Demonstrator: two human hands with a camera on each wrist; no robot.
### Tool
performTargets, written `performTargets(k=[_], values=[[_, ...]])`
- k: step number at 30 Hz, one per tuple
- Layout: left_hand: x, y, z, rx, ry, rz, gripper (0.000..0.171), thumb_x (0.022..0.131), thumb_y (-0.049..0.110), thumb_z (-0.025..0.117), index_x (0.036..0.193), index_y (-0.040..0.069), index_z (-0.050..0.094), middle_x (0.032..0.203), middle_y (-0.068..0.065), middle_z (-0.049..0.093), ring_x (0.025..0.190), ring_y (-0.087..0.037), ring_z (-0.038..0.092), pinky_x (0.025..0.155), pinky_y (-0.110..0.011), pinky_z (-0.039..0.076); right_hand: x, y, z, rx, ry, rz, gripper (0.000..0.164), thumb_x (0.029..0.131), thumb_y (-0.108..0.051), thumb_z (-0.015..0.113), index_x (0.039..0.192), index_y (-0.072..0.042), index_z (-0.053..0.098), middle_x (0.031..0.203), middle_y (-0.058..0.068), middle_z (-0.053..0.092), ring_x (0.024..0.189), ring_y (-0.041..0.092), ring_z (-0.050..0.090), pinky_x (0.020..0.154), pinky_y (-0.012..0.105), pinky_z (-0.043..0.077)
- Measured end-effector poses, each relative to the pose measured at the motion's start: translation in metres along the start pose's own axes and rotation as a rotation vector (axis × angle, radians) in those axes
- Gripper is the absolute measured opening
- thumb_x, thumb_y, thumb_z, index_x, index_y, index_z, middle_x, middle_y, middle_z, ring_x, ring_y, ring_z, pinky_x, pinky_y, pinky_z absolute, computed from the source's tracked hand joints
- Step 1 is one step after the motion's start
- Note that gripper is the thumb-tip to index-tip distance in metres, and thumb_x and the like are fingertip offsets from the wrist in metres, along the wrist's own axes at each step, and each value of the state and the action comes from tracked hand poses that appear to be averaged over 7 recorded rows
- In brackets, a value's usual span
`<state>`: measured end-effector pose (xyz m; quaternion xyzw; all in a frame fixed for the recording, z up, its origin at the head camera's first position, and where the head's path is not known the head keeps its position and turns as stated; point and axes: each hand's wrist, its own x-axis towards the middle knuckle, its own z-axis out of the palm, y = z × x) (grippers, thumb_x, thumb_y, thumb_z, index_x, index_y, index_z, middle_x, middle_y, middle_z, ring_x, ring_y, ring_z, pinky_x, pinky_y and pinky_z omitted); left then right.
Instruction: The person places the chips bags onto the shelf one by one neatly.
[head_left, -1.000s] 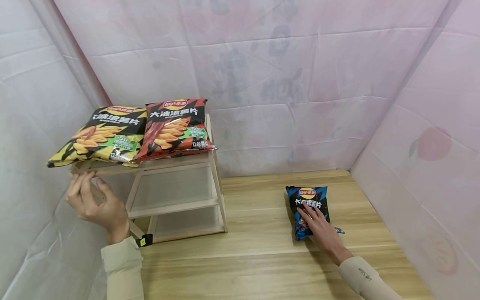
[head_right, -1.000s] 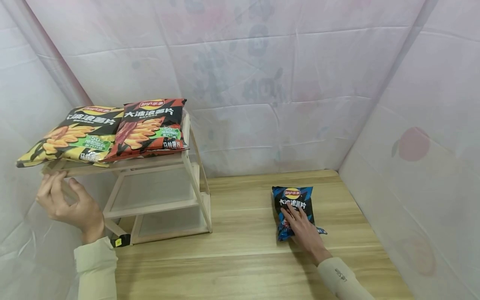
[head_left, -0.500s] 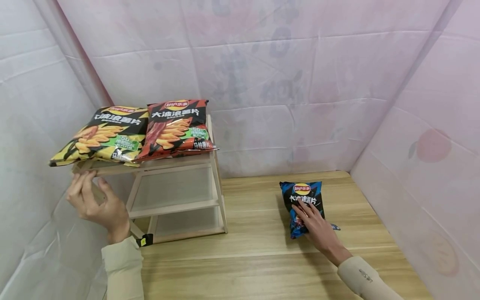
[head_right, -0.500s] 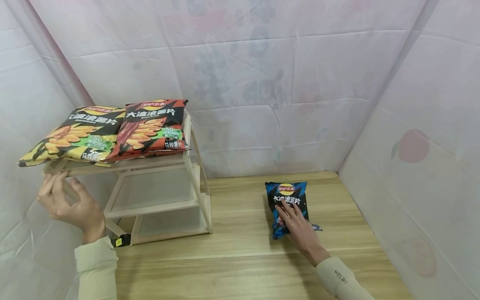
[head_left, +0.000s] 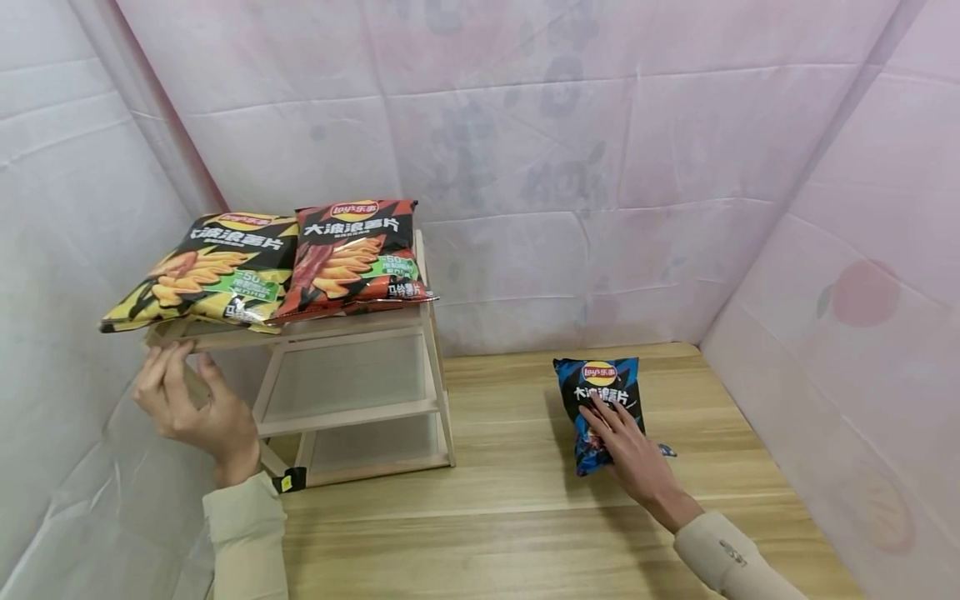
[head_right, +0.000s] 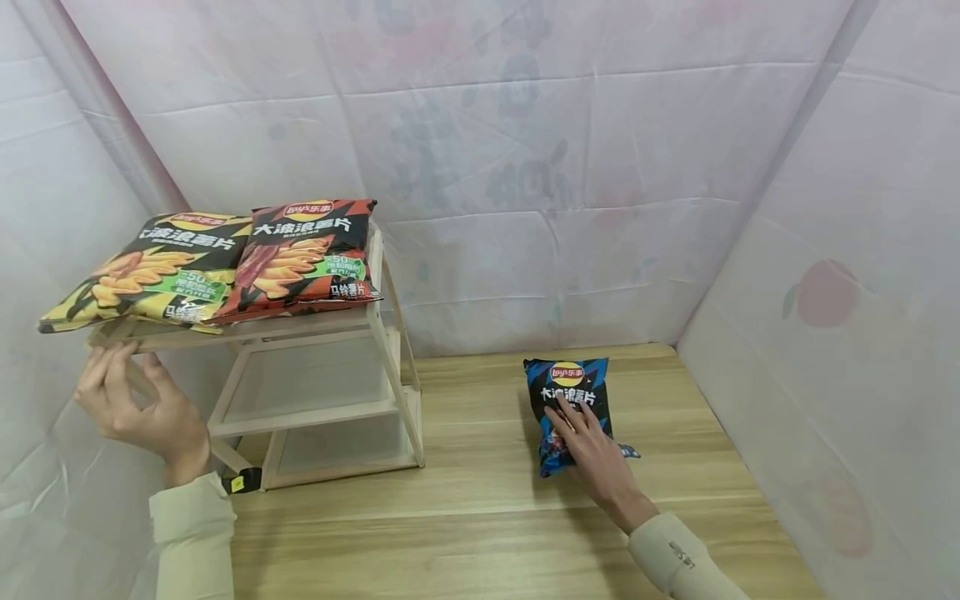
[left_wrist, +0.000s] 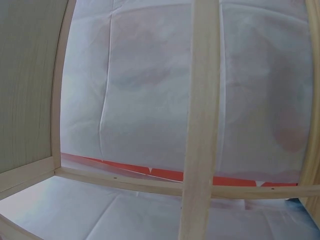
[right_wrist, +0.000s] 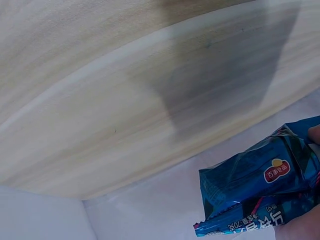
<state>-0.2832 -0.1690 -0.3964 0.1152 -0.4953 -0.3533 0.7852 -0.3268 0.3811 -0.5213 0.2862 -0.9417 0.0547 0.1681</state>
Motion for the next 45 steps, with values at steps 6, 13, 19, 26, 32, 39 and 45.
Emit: performTargets(k=[6, 13, 19, 26, 32, 39, 45], values=[[0.000, -0.004, -0.001, 0.005, -0.006, -0.008, 0.032, 0.097, 0.032, 0.075, 0.101, 0.001, 0.081, 0.108, -0.009, 0.073, 0.118, -0.028, 0.064, 0.123, -0.043, 0.048, 0.003, -0.004, -0.007, -0.003, 0.005, -0.019, 0.109, 0.063, 0.010, 0.093, 0.159, -0.016, 0.048, 0.168, 0.015, 0.042, 0.145, 0.052, 0.049, 0.046, 0.013, 0.032], [-0.001, -0.006, -0.002, 0.020, -0.008, -0.019, 0.024, 0.097, 0.023, 0.075, 0.101, 0.001, 0.080, 0.109, -0.006, 0.073, 0.120, -0.027, 0.064, 0.123, -0.041, 0.048, 0.005, -0.008, -0.012, 0.000, 0.014, -0.023, 0.106, 0.065, 0.014, 0.089, 0.158, -0.017, 0.049, 0.168, 0.015, 0.042, 0.144, 0.052, 0.049, 0.046, 0.013, 0.032], [0.000, -0.004, -0.001, 0.017, -0.007, -0.013, 0.024, 0.097, 0.024, 0.075, 0.101, 0.001, 0.080, 0.108, -0.008, 0.073, 0.120, -0.027, 0.064, 0.123, -0.042, 0.048, 0.005, -0.012, -0.015, 0.004, 0.056, -0.049, 0.107, 0.062, 0.013, 0.092, 0.157, -0.015, 0.051, 0.166, 0.016, 0.045, 0.142, 0.051, 0.052, 0.046, 0.017, 0.040], [0.000, -0.002, 0.000, 0.007, -0.005, -0.008, 0.027, 0.097, 0.027, 0.075, 0.101, 0.001, 0.080, 0.108, -0.008, 0.073, 0.119, -0.028, 0.064, 0.122, -0.042, 0.048, 0.008, -0.020, -0.024, 0.008, 0.093, -0.081, 0.111, 0.059, 0.003, 0.098, 0.158, -0.016, 0.050, 0.166, 0.016, 0.045, 0.142, 0.048, 0.052, 0.048, 0.020, 0.048], [0.000, -0.002, -0.001, 0.006, 0.000, -0.006, 0.029, 0.097, 0.029, 0.075, 0.101, 0.000, 0.080, 0.108, -0.008, 0.072, 0.119, -0.028, 0.064, 0.122, -0.042, 0.048, 0.012, -0.033, -0.038, 0.037, 0.113, -0.102, 0.109, 0.062, -0.002, 0.099, 0.158, -0.016, 0.050, 0.167, 0.015, 0.044, 0.143, 0.049, 0.051, 0.052, 0.023, 0.055], [0.000, -0.001, -0.001, 0.006, 0.002, 0.002, 0.027, 0.097, 0.026, 0.074, 0.101, -0.001, 0.079, 0.108, -0.011, 0.072, 0.119, -0.028, 0.063, 0.122, -0.042, 0.048, 0.016, -0.051, -0.054, 0.038, 0.146, -0.148, 0.109, 0.062, 0.002, 0.098, 0.158, -0.017, 0.050, 0.167, 0.017, 0.045, 0.143, 0.048, 0.052, 0.061, 0.031, 0.064], [0.000, -0.001, -0.001, 0.006, -0.007, 0.001, 0.026, 0.097, 0.025, 0.074, 0.101, 0.000, 0.080, 0.108, -0.012, 0.072, 0.119, -0.028, 0.063, 0.122, -0.042, 0.048, 0.017, -0.063, -0.063, 0.045, 0.158, -0.172, 0.110, 0.061, 0.003, 0.097, 0.158, -0.016, 0.050, 0.166, 0.018, 0.045, 0.143, 0.047, 0.052, 0.075, 0.040, 0.068]])
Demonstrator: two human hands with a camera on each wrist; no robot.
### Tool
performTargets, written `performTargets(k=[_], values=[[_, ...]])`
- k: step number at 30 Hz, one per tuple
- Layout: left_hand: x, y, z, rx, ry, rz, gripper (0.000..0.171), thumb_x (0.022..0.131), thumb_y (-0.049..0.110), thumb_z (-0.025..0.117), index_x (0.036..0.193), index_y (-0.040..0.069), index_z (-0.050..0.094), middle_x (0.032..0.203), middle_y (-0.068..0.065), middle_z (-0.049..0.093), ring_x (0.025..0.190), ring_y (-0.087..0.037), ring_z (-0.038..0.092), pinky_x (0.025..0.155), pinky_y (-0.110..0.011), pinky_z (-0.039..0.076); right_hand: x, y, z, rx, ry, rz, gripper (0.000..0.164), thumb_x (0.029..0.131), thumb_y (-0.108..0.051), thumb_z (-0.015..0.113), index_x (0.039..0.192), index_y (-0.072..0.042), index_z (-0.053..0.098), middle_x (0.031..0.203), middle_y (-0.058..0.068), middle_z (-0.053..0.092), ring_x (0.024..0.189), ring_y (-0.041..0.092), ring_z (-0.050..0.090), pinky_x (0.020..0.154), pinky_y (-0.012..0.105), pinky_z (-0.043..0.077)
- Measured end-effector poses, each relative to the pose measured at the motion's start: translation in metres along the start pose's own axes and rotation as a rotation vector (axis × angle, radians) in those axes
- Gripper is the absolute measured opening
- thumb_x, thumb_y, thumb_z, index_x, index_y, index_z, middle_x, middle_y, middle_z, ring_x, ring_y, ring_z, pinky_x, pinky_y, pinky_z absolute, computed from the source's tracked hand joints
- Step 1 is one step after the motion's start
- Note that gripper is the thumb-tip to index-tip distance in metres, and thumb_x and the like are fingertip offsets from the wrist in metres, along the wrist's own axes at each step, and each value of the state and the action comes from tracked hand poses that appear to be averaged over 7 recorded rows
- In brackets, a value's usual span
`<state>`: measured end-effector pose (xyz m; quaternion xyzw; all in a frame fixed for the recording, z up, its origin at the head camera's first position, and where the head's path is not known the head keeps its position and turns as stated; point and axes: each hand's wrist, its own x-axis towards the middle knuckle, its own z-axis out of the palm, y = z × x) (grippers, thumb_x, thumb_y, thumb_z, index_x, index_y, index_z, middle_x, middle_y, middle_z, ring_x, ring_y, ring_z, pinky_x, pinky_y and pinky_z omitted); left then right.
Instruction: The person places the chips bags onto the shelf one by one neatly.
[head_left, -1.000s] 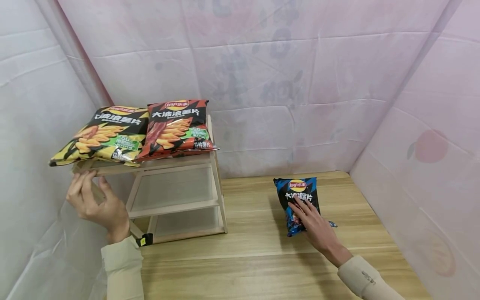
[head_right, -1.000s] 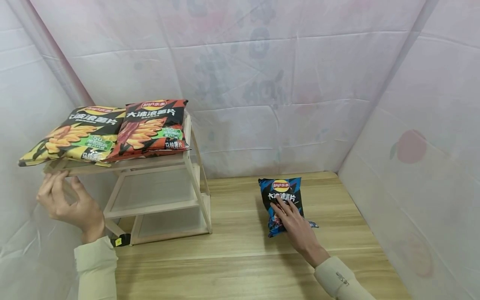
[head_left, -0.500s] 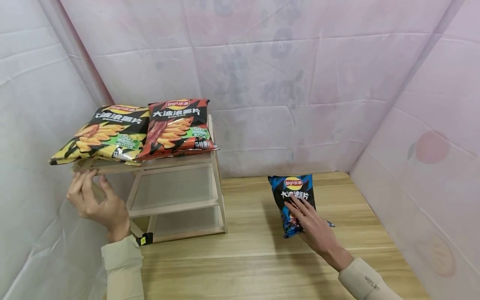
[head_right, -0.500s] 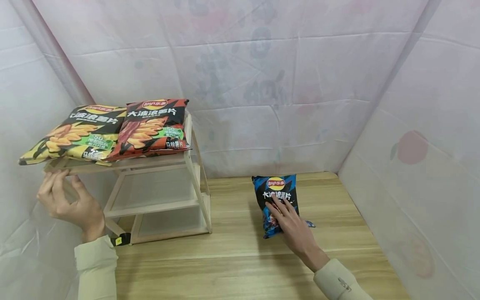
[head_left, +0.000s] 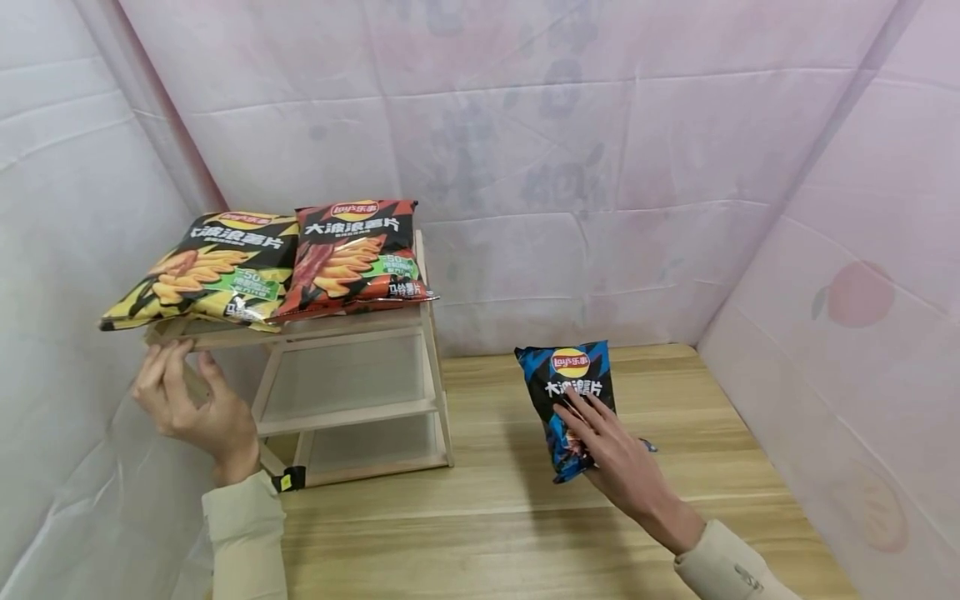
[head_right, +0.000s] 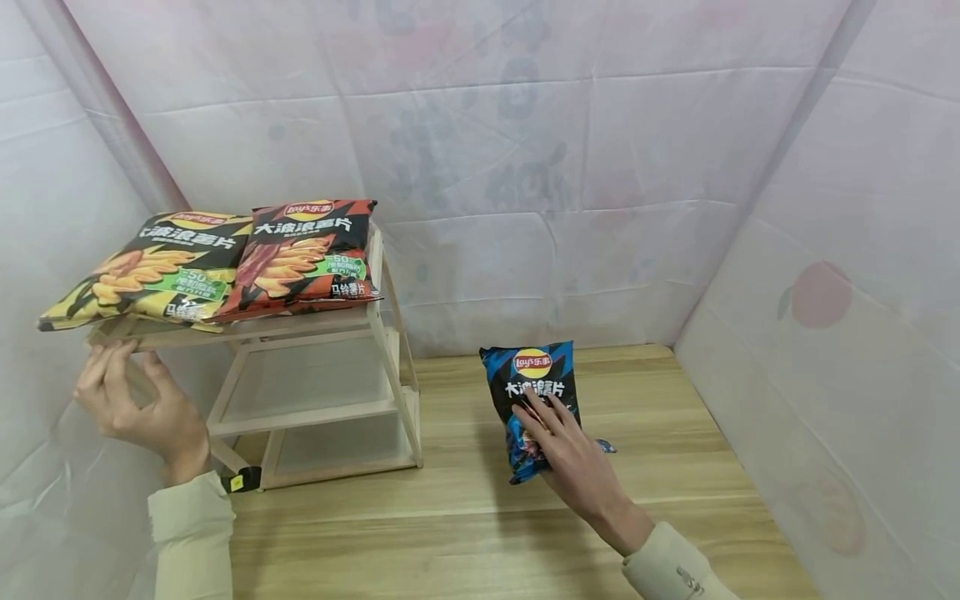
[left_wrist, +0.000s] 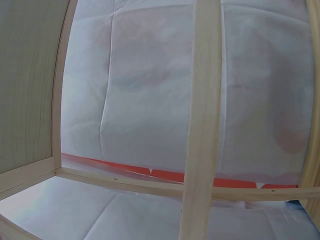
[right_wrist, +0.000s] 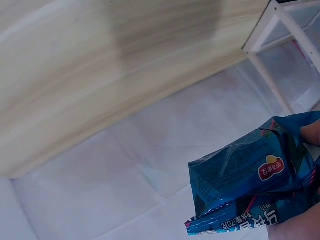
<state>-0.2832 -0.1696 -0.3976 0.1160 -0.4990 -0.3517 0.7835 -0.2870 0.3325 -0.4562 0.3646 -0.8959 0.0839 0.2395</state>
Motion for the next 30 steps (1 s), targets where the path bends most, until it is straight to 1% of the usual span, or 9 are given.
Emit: performTargets(k=[6, 7, 14, 18, 20, 24, 26, 27, 30], values=[[0.000, 0.004, 0.001, 0.000, 0.007, 0.000, 0.030, 0.097, 0.029, 0.074, 0.100, -0.001, 0.079, 0.107, -0.013, 0.072, 0.118, -0.029, 0.064, 0.121, -0.043, 0.049, 0.003, -0.009, -0.005, 0.010, -0.001, -0.014, 0.109, 0.061, 0.001, 0.098, 0.158, -0.017, 0.050, 0.166, 0.018, 0.046, 0.144, 0.048, 0.052, 0.085, 0.047, 0.068], [0.001, 0.005, 0.001, 0.001, 0.008, -0.002, 0.030, 0.097, 0.028, 0.075, 0.100, -0.001, 0.079, 0.107, -0.013, 0.072, 0.118, -0.029, 0.064, 0.121, -0.042, 0.049, 0.004, -0.010, -0.006, 0.011, 0.000, -0.018, 0.109, 0.061, 0.000, 0.098, 0.158, -0.017, 0.050, 0.166, 0.018, 0.046, 0.144, 0.048, 0.052, 0.085, 0.047, 0.068], [0.001, 0.006, 0.001, 0.015, 0.005, -0.011, 0.025, 0.097, 0.023, 0.074, 0.100, -0.001, 0.079, 0.107, -0.012, 0.072, 0.120, -0.028, 0.064, 0.122, -0.042, 0.049, 0.007, -0.019, -0.010, 0.009, 0.003, -0.032, 0.112, 0.060, 0.001, 0.098, 0.159, -0.018, 0.049, 0.167, 0.016, 0.045, 0.145, 0.047, 0.051, 0.072, 0.037, 0.068], [0.001, 0.002, 0.001, 0.017, 0.003, -0.007, 0.022, 0.096, 0.021, 0.074, 0.101, 0.000, 0.080, 0.108, -0.013, 0.073, 0.120, -0.028, 0.065, 0.121, -0.042, 0.049, 0.008, -0.024, -0.013, 0.024, 0.005, -0.046, 0.112, 0.059, 0.004, 0.097, 0.159, -0.018, 0.049, 0.167, 0.017, 0.045, 0.145, 0.047, 0.052, 0.073, 0.037, 0.068], [0.000, 0.000, 0.001, 0.014, 0.004, -0.005, 0.022, 0.096, 0.022, 0.074, 0.101, 0.001, 0.080, 0.107, -0.013, 0.073, 0.120, -0.028, 0.065, 0.121, -0.042, 0.049, 0.009, -0.027, -0.014, 0.033, 0.003, -0.053, 0.113, 0.059, 0.006, 0.095, 0.159, -0.018, 0.049, 0.167, 0.017, 0.044, 0.145, 0.047, 0.052, 0.069, 0.035, 0.067], [0.001, -0.002, 0.001, 0.010, 0.009, -0.003, 0.023, 0.096, 0.024, 0.074, 0.100, 0.001, 0.080, 0.107, -0.012, 0.073, 0.119, -0.028, 0.065, 0.121, -0.042, 0.049, 0.010, -0.033, -0.015, 0.042, -0.003, -0.066, 0.115, 0.057, 0.010, 0.092, 0.159, -0.018, 0.048, 0.168, 0.016, 0.044, 0.144, 0.047, 0.053, 0.069, 0.035, 0.068], [0.001, -0.002, 0.001, 0.011, 0.011, -0.003, 0.023, 0.096, 0.023, 0.074, 0.100, 0.001, 0.080, 0.107, -0.012, 0.073, 0.118, -0.028, 0.065, 0.121, -0.042, 0.049, 0.009, -0.036, -0.015, 0.045, -0.004, -0.069, 0.115, 0.056, 0.012, 0.092, 0.159, -0.018, 0.049, 0.167, 0.016, 0.045, 0.144, 0.047, 0.054, 0.071, 0.037, 0.068], [0.001, -0.001, 0.001, 0.012, 0.011, -0.002, 0.023, 0.096, 0.023, 0.074, 0.100, 0.001, 0.080, 0.106, -0.012, 0.073, 0.118, -0.028, 0.065, 0.121, -0.042, 0.049, 0.009, -0.038, -0.015, 0.047, -0.003, -0.073, 0.115, 0.056, 0.011, 0.093, 0.159, -0.018, 0.049, 0.167, 0.016, 0.045, 0.144, 0.047, 0.054, 0.074, 0.039, 0.069], [0.001, 0.000, 0.001, 0.012, 0.012, 0.001, 0.023, 0.096, 0.023, 0.074, 0.100, 0.001, 0.080, 0.106, -0.013, 0.073, 0.117, -0.028, 0.065, 0.121, -0.043, 0.049, 0.009, -0.042, -0.016, 0.052, 0.003, -0.087, 0.112, 0.058, 0.006, 0.096, 0.158, -0.018, 0.051, 0.166, 0.016, 0.047, 0.143, 0.046, 0.055, 0.082, 0.044, 0.069]])
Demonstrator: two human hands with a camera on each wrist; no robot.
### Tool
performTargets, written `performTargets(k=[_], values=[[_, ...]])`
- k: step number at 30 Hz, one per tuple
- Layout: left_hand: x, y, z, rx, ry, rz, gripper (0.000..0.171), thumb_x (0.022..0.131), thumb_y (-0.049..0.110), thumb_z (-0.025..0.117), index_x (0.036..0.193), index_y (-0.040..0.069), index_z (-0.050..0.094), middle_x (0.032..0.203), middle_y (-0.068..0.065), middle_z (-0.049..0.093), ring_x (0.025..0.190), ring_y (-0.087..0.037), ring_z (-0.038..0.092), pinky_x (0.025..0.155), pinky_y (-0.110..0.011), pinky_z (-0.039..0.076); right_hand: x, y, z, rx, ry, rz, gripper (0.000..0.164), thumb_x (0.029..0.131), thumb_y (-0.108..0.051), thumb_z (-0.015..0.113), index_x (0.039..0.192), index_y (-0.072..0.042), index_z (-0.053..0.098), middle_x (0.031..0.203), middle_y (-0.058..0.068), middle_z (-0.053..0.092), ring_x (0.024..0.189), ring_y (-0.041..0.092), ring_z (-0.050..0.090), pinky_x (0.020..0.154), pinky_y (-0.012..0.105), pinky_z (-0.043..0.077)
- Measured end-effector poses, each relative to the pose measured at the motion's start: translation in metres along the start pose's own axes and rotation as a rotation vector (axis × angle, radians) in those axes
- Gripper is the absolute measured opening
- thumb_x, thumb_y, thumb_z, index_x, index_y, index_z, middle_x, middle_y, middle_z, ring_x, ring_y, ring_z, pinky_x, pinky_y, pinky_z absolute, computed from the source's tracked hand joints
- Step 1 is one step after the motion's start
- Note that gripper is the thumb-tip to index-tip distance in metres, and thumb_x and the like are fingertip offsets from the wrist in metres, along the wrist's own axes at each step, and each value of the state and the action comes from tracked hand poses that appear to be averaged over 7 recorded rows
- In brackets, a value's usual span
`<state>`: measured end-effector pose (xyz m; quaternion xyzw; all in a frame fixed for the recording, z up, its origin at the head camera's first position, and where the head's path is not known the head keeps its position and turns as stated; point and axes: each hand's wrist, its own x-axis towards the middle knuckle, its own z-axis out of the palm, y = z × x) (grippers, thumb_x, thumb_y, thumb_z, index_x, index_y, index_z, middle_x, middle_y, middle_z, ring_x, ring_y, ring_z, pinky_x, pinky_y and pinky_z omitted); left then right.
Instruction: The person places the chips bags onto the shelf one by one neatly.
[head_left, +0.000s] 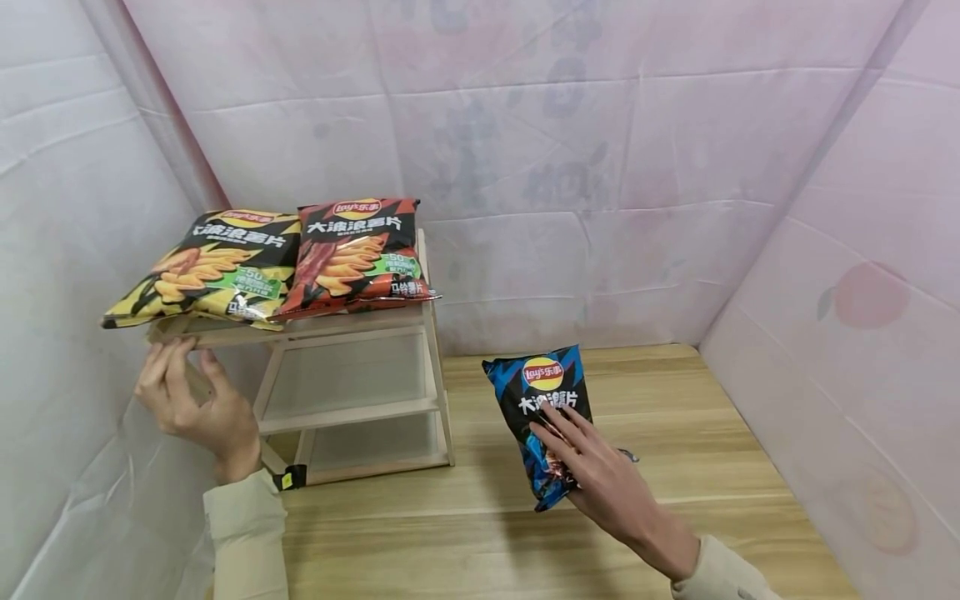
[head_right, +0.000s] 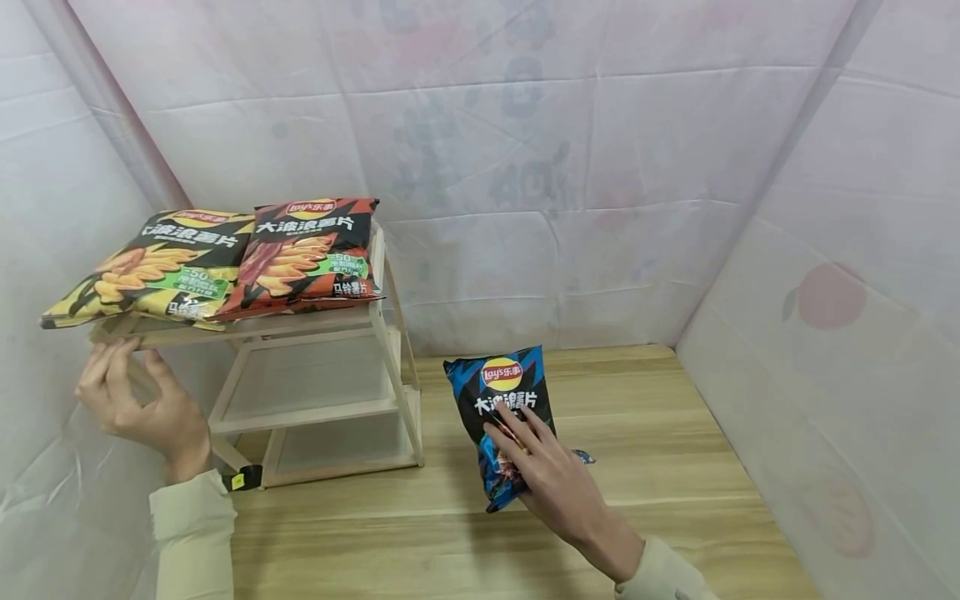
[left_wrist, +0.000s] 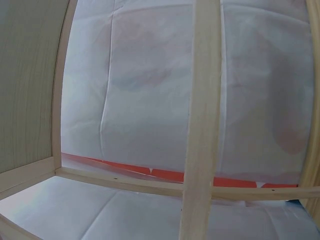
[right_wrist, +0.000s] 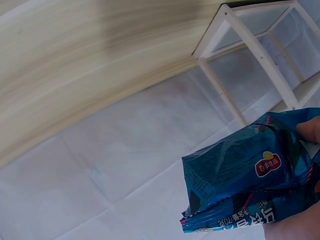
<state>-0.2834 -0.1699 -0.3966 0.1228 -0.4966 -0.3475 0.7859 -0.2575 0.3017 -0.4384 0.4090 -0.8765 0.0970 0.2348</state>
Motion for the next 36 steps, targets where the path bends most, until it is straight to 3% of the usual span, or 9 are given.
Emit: performTargets(k=[6, 17, 26, 36], values=[[0.000, 0.002, 0.001, -0.009, -0.001, -0.001, 0.023, 0.096, 0.022, 0.074, 0.100, 0.001, 0.080, 0.106, -0.011, 0.073, 0.118, -0.028, 0.065, 0.121, -0.043, 0.049, 0.001, -0.007, -0.001, 0.004, 0.019, -0.019, 0.107, 0.059, -0.004, 0.100, 0.155, -0.019, 0.054, 0.163, 0.016, 0.051, 0.139, 0.047, 0.059, 0.081, 0.047, 0.069], [0.000, 0.002, 0.000, 0.008, -0.008, -0.006, 0.019, 0.096, 0.017, 0.072, 0.101, 0.000, 0.080, 0.107, -0.010, 0.073, 0.118, -0.027, 0.065, 0.122, -0.041, 0.048, 0.001, -0.019, -0.004, 0.030, 0.006, -0.047, 0.110, 0.059, 0.001, 0.099, 0.156, -0.020, 0.052, 0.164, 0.014, 0.050, 0.140, 0.045, 0.058, 0.077, 0.043, 0.070], [0.000, 0.000, 0.001, 0.012, -0.006, -0.003, 0.018, 0.096, 0.015, 0.072, 0.101, 0.000, 0.080, 0.107, -0.011, 0.072, 0.118, -0.027, 0.065, 0.122, -0.041, 0.048, 0.003, -0.030, -0.007, 0.042, -0.007, -0.069, 0.104, 0.068, -0.009, 0.098, 0.158, -0.024, 0.050, 0.162, 0.011, 0.053, 0.140, 0.042, 0.059, 0.081, 0.045, 0.070], [0.000, 0.000, 0.000, 0.012, -0.009, -0.006, 0.016, 0.095, 0.013, 0.072, 0.101, 0.000, 0.080, 0.107, -0.010, 0.072, 0.119, -0.027, 0.064, 0.123, -0.042, 0.048, 0.002, -0.040, -0.010, 0.072, -0.051, -0.069, 0.107, 0.066, -0.016, 0.101, 0.159, -0.026, 0.048, 0.162, 0.010, 0.053, 0.141, 0.042, 0.059, 0.084, 0.047, 0.069]])
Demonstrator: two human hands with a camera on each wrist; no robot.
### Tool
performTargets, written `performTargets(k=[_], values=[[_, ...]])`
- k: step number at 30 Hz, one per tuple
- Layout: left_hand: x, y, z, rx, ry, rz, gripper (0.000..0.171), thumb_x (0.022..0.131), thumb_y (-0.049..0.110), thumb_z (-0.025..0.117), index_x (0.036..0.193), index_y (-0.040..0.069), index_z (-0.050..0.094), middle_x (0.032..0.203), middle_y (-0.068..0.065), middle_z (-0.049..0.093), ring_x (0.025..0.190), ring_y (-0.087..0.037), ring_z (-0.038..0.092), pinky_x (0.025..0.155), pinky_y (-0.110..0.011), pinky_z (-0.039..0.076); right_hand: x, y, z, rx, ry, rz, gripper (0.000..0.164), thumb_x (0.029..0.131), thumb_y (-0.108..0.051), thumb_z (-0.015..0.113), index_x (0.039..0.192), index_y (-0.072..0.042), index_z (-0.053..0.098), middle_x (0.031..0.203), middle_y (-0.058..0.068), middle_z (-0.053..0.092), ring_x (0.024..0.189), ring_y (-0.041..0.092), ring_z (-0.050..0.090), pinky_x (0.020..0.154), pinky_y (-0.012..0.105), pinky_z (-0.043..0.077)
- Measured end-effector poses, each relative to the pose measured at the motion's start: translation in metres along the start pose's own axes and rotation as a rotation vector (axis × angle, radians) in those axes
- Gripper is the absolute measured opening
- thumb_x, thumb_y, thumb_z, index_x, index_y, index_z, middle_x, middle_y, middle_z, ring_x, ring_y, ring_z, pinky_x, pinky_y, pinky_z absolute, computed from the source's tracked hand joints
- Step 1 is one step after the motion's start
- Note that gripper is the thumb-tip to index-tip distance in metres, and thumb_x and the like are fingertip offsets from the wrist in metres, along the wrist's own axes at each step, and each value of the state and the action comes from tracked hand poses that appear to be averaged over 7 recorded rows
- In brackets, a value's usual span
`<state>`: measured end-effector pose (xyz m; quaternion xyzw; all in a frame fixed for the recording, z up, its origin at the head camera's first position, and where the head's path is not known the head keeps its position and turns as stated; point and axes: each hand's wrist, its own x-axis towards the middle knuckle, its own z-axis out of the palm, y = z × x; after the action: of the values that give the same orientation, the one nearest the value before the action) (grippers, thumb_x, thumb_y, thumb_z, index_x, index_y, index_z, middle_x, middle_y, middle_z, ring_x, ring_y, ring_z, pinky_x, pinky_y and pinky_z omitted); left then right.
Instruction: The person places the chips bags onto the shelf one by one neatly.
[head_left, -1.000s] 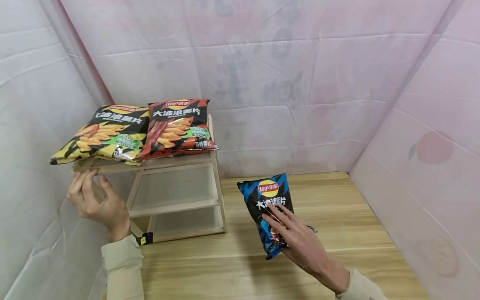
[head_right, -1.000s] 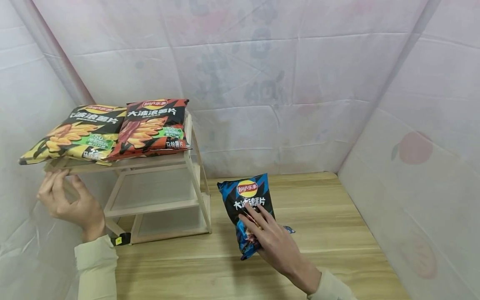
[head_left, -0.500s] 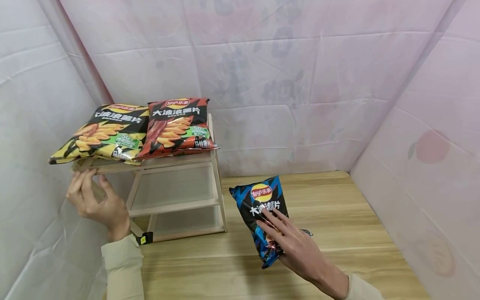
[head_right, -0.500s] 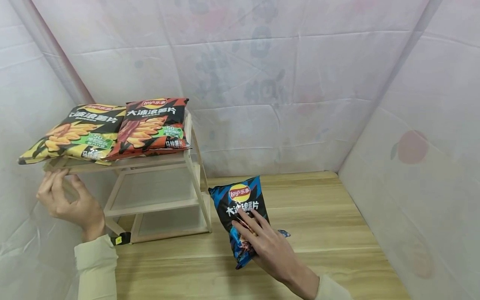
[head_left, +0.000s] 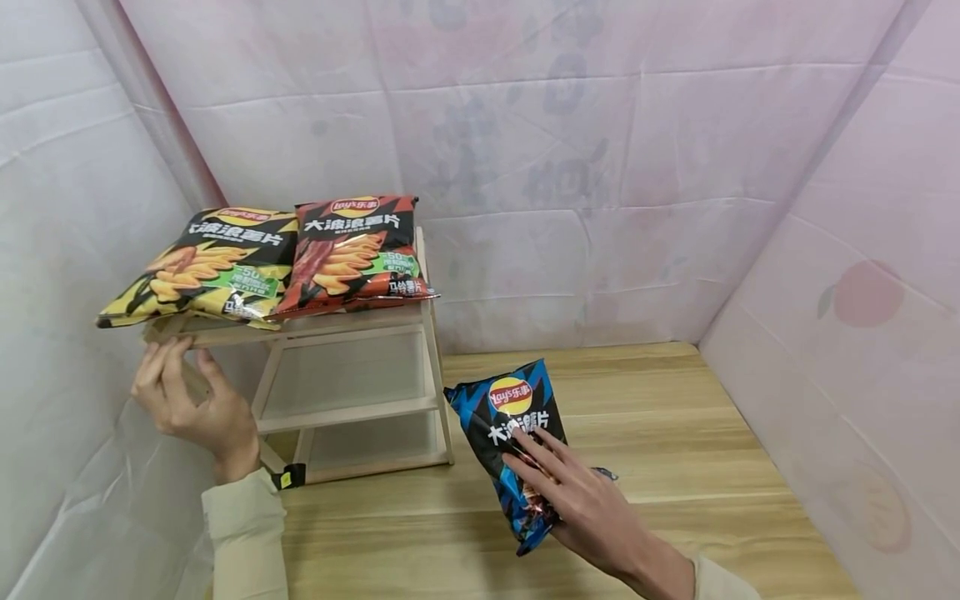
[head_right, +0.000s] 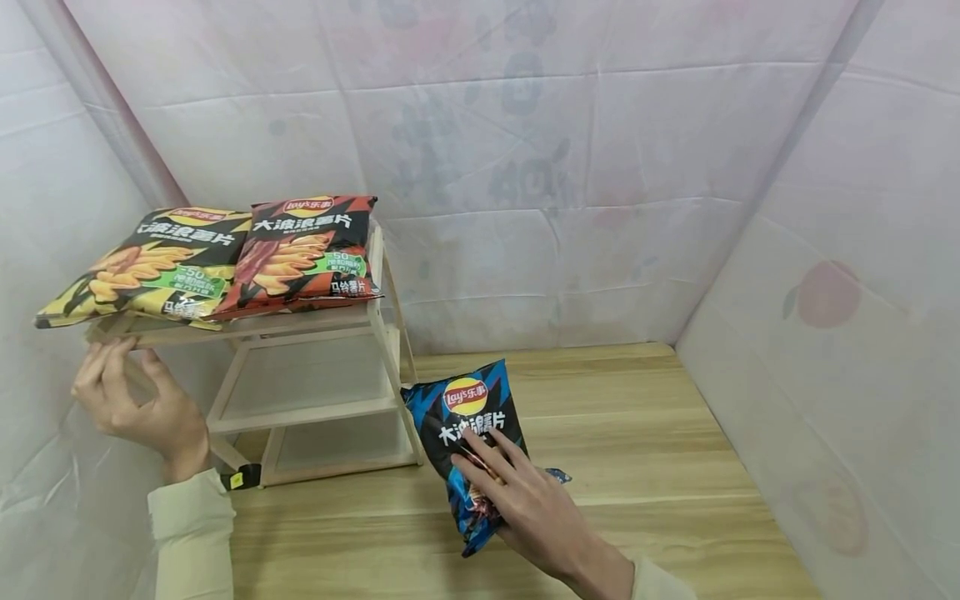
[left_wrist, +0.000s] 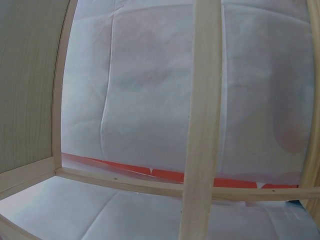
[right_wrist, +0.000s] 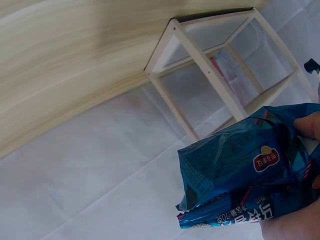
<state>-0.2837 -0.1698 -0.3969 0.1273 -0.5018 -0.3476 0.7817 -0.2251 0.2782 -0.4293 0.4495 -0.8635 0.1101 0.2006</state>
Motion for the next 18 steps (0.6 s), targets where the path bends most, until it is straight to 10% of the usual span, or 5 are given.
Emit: performTargets(k=[18], values=[[0.000, 0.000, -0.001, 0.003, -0.005, -0.004, 0.017, 0.096, 0.015, 0.073, 0.101, 0.000, 0.080, 0.108, -0.013, 0.072, 0.120, -0.027, 0.064, 0.122, -0.041, 0.048, 0.001, -0.022, -0.002, 0.064, -0.046, -0.062, 0.111, 0.068, -0.021, 0.100, 0.162, -0.027, 0.042, 0.168, 0.007, 0.046, 0.145, 0.039, 0.055, 0.087, 0.048, 0.069]])
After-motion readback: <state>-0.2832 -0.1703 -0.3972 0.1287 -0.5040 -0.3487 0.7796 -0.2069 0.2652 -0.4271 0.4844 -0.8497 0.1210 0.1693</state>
